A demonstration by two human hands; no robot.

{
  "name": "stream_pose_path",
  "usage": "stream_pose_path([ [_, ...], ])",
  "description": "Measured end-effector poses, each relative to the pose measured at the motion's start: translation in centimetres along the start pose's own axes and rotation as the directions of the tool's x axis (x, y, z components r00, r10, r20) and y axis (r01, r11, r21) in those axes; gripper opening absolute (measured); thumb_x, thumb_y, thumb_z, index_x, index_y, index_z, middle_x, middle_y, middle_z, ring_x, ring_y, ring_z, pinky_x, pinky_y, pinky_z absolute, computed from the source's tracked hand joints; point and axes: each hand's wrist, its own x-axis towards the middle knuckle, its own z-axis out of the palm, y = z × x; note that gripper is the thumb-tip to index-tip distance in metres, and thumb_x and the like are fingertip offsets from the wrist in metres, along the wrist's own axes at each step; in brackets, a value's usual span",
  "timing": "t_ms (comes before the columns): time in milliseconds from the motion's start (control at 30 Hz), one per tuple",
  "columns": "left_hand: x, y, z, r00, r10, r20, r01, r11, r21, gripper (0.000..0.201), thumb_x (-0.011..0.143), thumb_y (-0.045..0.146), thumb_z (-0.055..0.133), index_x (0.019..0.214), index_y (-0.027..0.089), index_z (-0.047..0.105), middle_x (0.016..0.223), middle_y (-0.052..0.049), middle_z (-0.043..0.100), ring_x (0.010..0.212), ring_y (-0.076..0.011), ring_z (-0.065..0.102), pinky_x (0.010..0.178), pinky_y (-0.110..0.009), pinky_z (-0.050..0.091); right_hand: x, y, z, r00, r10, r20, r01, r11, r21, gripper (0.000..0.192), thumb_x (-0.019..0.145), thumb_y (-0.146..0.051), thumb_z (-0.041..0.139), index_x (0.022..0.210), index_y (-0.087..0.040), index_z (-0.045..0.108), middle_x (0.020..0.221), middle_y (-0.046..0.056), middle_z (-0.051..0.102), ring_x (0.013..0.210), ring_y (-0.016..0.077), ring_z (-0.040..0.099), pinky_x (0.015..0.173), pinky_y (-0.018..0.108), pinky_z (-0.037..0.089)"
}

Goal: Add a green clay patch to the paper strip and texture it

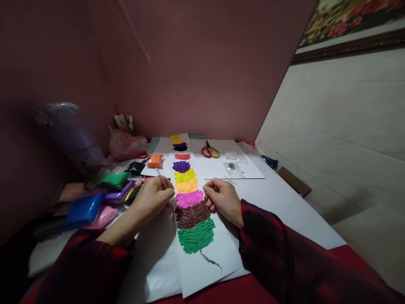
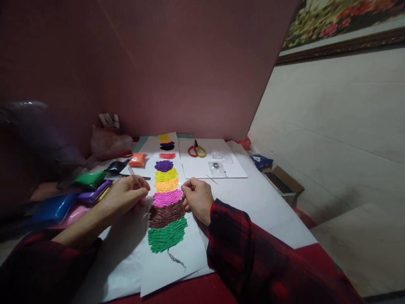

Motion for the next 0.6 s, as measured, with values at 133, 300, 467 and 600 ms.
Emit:
stream_pose_path([
  [133,-0.19,0.13,0.38,0.999,0.005,0.037,-0.002,0.998,-0.069,0.008,0.067,0.01,0.049,0.069,0.018,0.051,0.044,0.006,0.053,0.033,-0.0087,0.047,0.034,-0.017,0.033,-0.05,-0.09,0.02,1.0,0.004,-0.001,-0.004,1.0,-0.001,0.015,0.082,-0.013,0.052,0.068,-0.017,0.055,0.047,-0.007,0.055,0.034,0.0066,0.052,0.029,0.013,0.042],
  [300,-0.32,0.14,0.74,0.996,0.017,0.086,-0.005,0.991,-0.133,0.009,0.068,0.009,0.048,0.071,0.018,0.05,0.045,0.006,0.054,0.034,-0.0083,0.048,0.034,-0.017,0.033,-0.07,-0.2,0.03,1.0,0.005,0.002,-0.005,1.0,0.001,0.015,0.082,-0.012,0.051,0.068,-0.016,0.055,0.046,-0.007,0.054,0.034,0.0061,0.051,0.029,0.013,0.041],
  [467,-0.24,0.05,0.88,0.995,0.011,0.103,0.003,0.991,-0.137,0.01,0.066,0.008,0.048,0.068,0.018,0.05,0.044,0.007,0.053,0.034,-0.0081,0.048,0.034,-0.016,0.034,-0.03,-0.25,0.04,1.0,0.009,0.003,-0.009,1.0,0.003,0.017,0.083,-0.011,0.051,0.067,-0.016,0.054,0.046,-0.008,0.054,0.033,0.0058,0.05,0.029,0.012,0.04],
  [600,-0.12,-0.11,0.92,0.991,0.005,0.13,0.009,0.994,-0.107,0.011,0.064,0.008,0.046,0.064,0.018,0.049,0.041,0.006,0.053,0.032,-0.009,0.048,0.032,-0.017,0.033,-0.03,-0.25,0.05,1.0,0.011,0.004,-0.011,1.0,0.007,0.016,0.083,-0.011,0.051,0.068,-0.016,0.054,0.046,-0.008,0.054,0.033,0.006,0.051,0.029,0.013,0.041],
])
